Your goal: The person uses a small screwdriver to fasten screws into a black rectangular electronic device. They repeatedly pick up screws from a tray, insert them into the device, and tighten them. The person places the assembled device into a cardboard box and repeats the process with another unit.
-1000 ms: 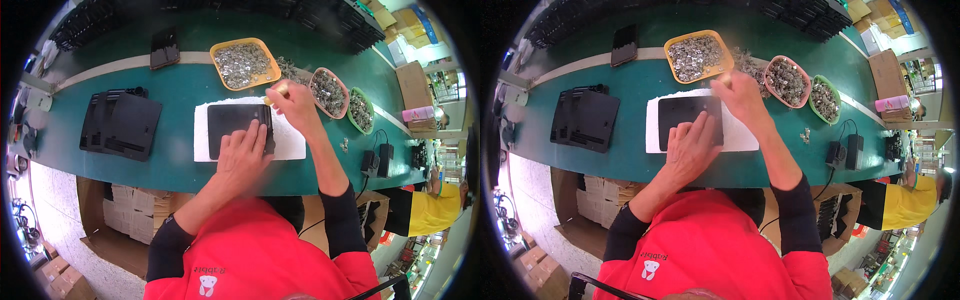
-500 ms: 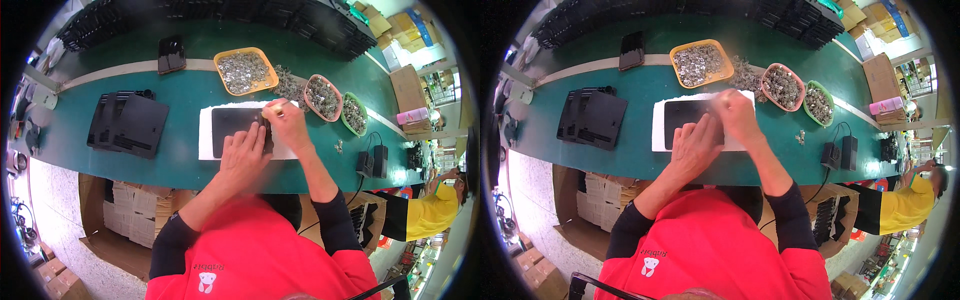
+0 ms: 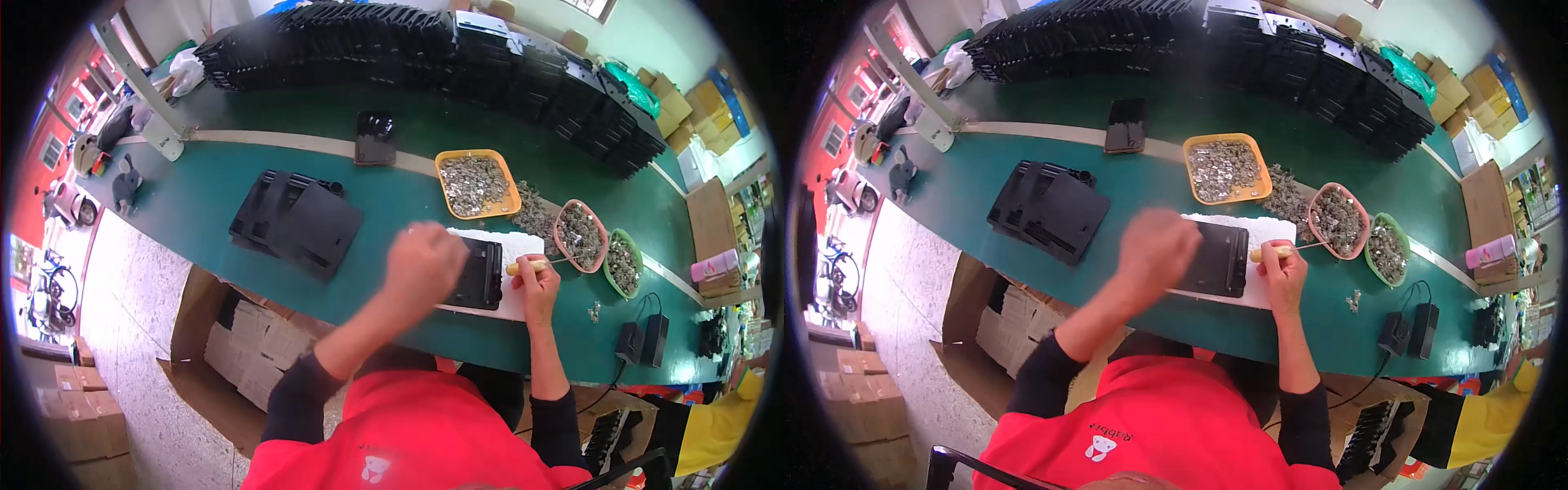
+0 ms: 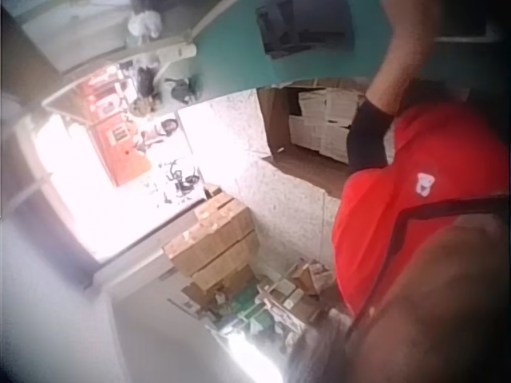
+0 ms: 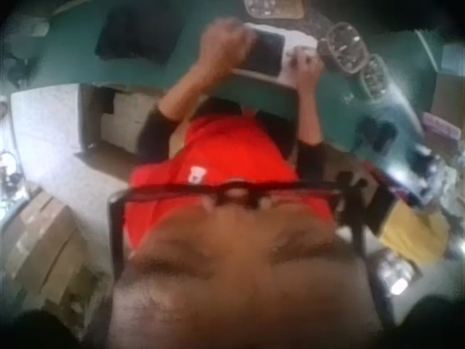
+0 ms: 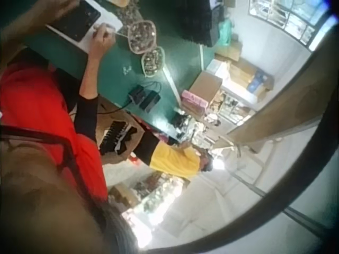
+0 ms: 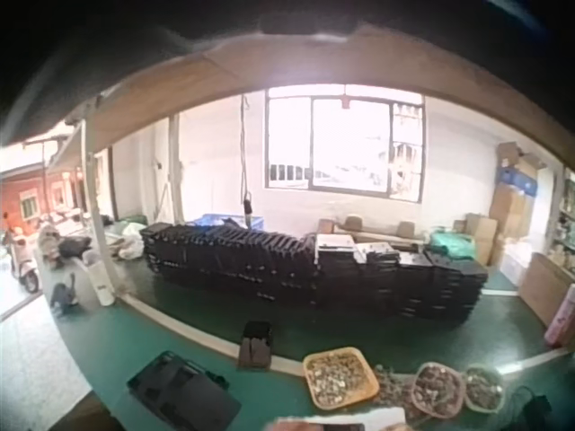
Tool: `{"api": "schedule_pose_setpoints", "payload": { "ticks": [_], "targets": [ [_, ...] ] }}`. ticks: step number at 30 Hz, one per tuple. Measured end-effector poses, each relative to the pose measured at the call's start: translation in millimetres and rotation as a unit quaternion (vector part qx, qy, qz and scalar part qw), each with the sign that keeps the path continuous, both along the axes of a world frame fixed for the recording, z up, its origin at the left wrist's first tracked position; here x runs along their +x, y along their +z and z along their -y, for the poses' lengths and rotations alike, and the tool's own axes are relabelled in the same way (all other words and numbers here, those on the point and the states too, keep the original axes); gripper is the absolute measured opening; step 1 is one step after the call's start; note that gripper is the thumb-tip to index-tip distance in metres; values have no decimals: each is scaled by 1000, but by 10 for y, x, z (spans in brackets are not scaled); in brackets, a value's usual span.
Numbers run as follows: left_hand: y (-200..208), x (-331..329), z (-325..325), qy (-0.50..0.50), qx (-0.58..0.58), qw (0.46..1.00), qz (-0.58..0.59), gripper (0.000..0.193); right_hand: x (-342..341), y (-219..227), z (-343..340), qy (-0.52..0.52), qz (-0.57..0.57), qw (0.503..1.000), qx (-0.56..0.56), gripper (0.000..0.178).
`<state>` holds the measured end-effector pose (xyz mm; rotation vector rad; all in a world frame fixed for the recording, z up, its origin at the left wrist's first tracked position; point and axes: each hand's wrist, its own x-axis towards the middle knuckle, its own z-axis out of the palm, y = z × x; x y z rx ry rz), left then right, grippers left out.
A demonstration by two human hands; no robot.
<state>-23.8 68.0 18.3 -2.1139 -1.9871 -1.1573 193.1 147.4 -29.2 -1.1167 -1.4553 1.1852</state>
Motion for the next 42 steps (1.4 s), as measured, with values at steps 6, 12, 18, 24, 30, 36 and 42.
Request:
{"api": "schedule_pose_setpoints", "payload": {
  "ticks": [6,12,18,24,30,36,42],
  "targets": [
    [-340,-1266,-864,206,-1,977,45,25,33,-42,-1,8,12,1000,23,15],
    [-299,-1570,-1568,321,-170,932,-2,73,-16,-28,3,19,13,1000,8,14],
    [-364,-1508,-2072,411,-217,885,35,89,28,-39,18,18,16,1000,9,12],
    [-443,-1419,-2134,440,-183,879,7,90,7,2,52,13,10,1000,14,11],
    [-452,-1444,-2138,435,-176,883,28,94,10,4,41,19,4,1000,23,10],
    [-474,-1432,-1960,405,-194,893,37,103,4,-12,28,19,9,999,24,11],
    [-392,-826,-1260,219,-181,959,-20,87,29,-24,25,13,21,999,26,12]
  ]
}}
